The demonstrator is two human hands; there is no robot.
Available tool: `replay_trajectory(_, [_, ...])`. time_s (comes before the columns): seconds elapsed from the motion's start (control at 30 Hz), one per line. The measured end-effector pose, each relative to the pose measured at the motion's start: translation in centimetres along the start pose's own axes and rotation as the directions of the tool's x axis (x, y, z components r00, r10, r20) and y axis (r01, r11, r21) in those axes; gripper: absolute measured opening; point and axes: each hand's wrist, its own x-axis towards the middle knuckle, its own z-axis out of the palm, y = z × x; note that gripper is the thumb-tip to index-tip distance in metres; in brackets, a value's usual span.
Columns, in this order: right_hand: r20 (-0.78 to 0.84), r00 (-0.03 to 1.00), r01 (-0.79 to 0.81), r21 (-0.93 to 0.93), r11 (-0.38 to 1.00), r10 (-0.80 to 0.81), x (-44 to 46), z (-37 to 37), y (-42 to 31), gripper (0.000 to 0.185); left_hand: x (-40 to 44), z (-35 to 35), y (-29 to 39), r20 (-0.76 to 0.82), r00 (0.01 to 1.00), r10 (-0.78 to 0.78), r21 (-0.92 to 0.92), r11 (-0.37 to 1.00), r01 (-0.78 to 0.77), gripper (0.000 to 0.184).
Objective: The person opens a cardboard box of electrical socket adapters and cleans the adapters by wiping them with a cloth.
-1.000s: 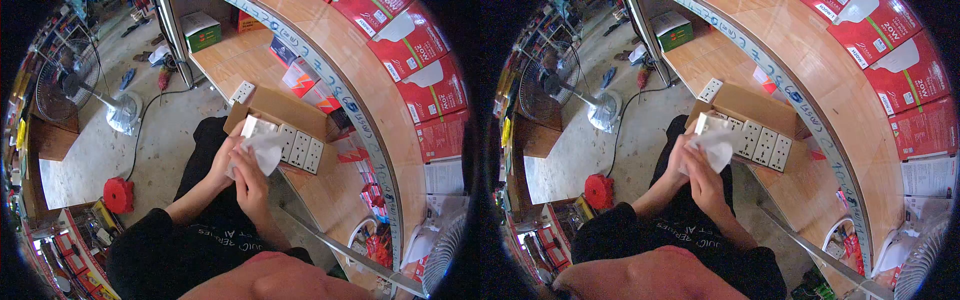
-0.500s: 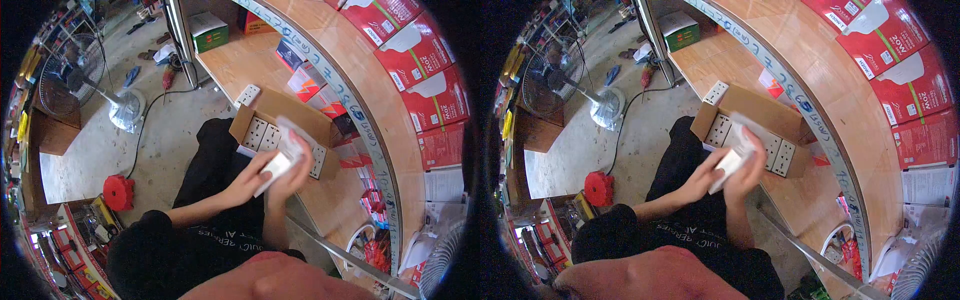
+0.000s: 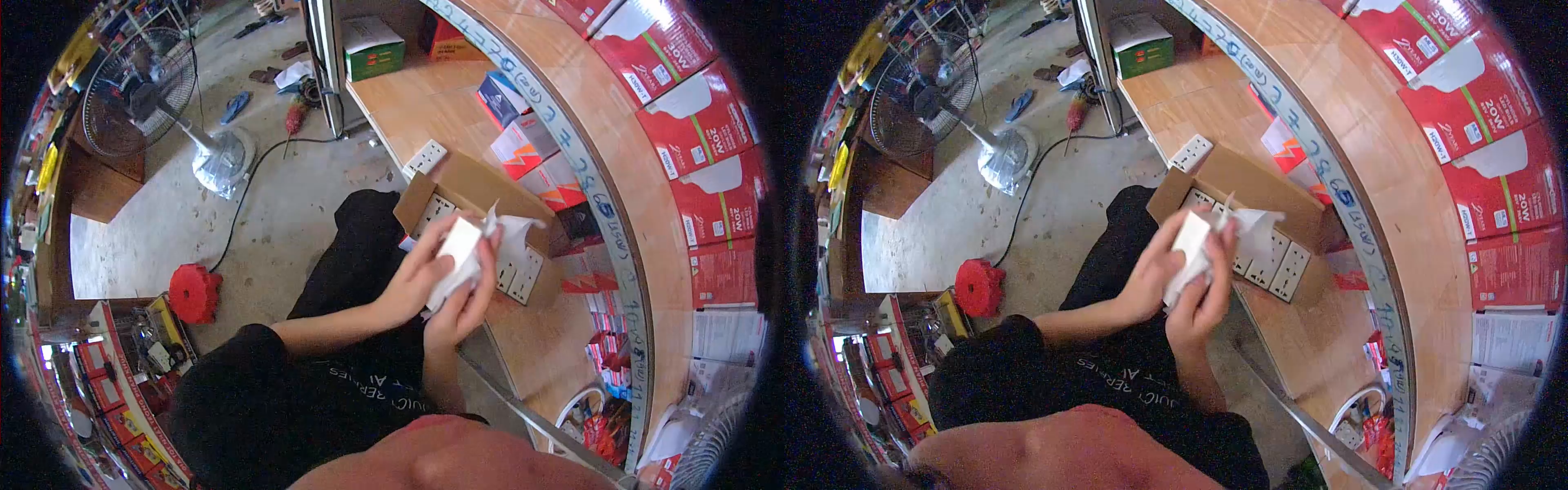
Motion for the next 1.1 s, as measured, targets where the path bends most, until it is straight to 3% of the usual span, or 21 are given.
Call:
replay_trajectory(0.1, [0.127, 0.991, -0.027, -0.083, 0.996, 0.038, -0.2, -0.2, -1.0, 0.035, 1.2, -0.2, 0.9, -0.075, 0.997, -0.006, -0.075, 0.997, 0.0, 0.06])
replay_trajectory(0.17, [0.196, 0.979, -0.044, -0.044, 0.998, 0.052, -0.9, 0.0, -1.0, 0.034, 2.1, -0.7, 1.6, -0.118, 0.992, 0.044, -0.109, 0.992, -0.057, 0.053])
replay_trajectory(0.2, [0.222, 0.975, 0.012, -0.066, 0.998, 0.003, -1.1, 0.0, -1.1, 0.032, 2.8, -1.5, 1.5, -0.148, 0.988, 0.038, -0.07, 0.996, -0.048, 0.054])
replay_trajectory(0.23, [0.255, 0.967, 0.036, -0.089, 0.995, -0.013, -1.0, 0.2, -1.8, 0.031, 2.9, -1.1, 2.6, -0.14, 0.989, -0.052, -0.177, 0.984, 0.027, 0.057])
replay_trajectory(0.3, [0.288, 0.954, 0.119, -0.089, 0.989, -0.089, -1.1, 0.1, -1.8, 0.03, 2.8, -0.7, 3.1, -0.097, 0.995, 0.001, -0.245, 0.969, -0.025, 0.061])
replay_trajectory(0.4, [0.285, 0.951, 0.15, -0.07, 0.986, -0.124, -0.4, -0.4, -1.7, 0.031, 1.4, -0.2, 2.5, -0.088, 0.993, -0.075, -0.187, 0.981, 0.057, 0.061])
replay_trajectory(0.57, [0.199, 0.955, 0.239, -0.085, 0.967, -0.218, 2.8, -0.1, -1.1, 0.035, -0.8, -1.0, 0.6, -0.032, 0.986, -0.165, -0.168, 0.973, 0.158, 0.057])
replay_trajectory(0.63, [0.191, 0.948, 0.272, -0.069, 0.96, -0.255, 3.7, -0.4, -0.3, 0.032, -0.8, -1.4, 0.5, 0.0, 0.997, -0.072, -0.046, 0.996, 0.072, 0.059])
replay_trajectory(0.7, [0.037, 0.963, 0.271, -0.115, 0.956, -0.268, 4.4, -0.9, 0.1, 0.03, -0.8, -1.4, 1.1, -0.008, 0.996, -0.09, -0.01, 0.996, 0.09, 0.06])
replay_trajectory(0.73, [-0.075, 0.968, 0.231, -0.106, 0.967, -0.239, 4.2, -1.2, 1.4, 0.03, -0.7, -1.5, 1.4, 0.019, 0.987, -0.161, -0.145, 0.976, 0.162, 0.065])
replay_trajectory(0.77, [-0.243, 0.967, 0.108, 0.123, 0.986, -0.076, 3.4, -1.0, 2.6, 0.031, -0.6, -1.5, 1.4, 0.014, 0.976, -0.218, -0.236, 0.948, 0.215, 0.065])
replay_trajectory(0.8, [-0.256, 0.965, 0.0, 0.239, 0.971, 0.063, 3.3, -1.1, 1.9, 0.032, -0.4, -1.6, 1.4, 0.009, 0.962, -0.274, -0.326, 0.908, 0.262, 0.065])
replay_trajectory(0.83, [-0.252, 0.947, -0.104, 0.353, 0.93, 0.201, 2.9, -1.4, 1.0, 0.033, -0.3, -1.4, 1.2, 0.007, 0.962, -0.274, -0.326, 0.909, 0.261, 0.065])
replay_trajectory(0.9, [-0.108, 0.982, -0.134, 0.173, 0.976, 0.154, 0.3, -1.9, 2.1, 0.033, 0.2, -1.0, 0.9, -0.093, 0.971, -0.222, -0.241, 0.951, 0.195, 0.059])
replay_trajectory(0.93, [-0.016, 0.993, -0.112, 0.158, 0.981, 0.116, -0.4, -1.3, 1.3, 0.031, 0.5, -0.9, 1.0, -0.076, 0.968, -0.237, -0.284, 0.936, 0.207, 0.053])
replay_trajectory(0.97, [-0.061, 0.992, -0.097, 0.216, 0.972, 0.112, -0.9, 0.2, 0.4, 0.024, 0.5, -1.3, 0.8, -0.076, 0.968, -0.239, -0.286, 0.935, 0.209, 0.053])
replay_trajectory(1.03, [0.084, 0.996, -0.053, 0.271, 0.961, 0.031, -2.5, 0.6, 0.3, 0.026, 0.6, -2.2, 0.3, -0.022, 0.982, -0.186, -0.284, 0.943, 0.173, 0.045])
replay_trajectory(1.1, [0.133, 0.99, -0.077, 0.219, 0.973, 0.049, -3.6, 0.8, 0.2, 0.026, 1.2, -2.5, 0.2, -0.118, 0.977, -0.176, -0.292, 0.947, 0.135, 0.046])
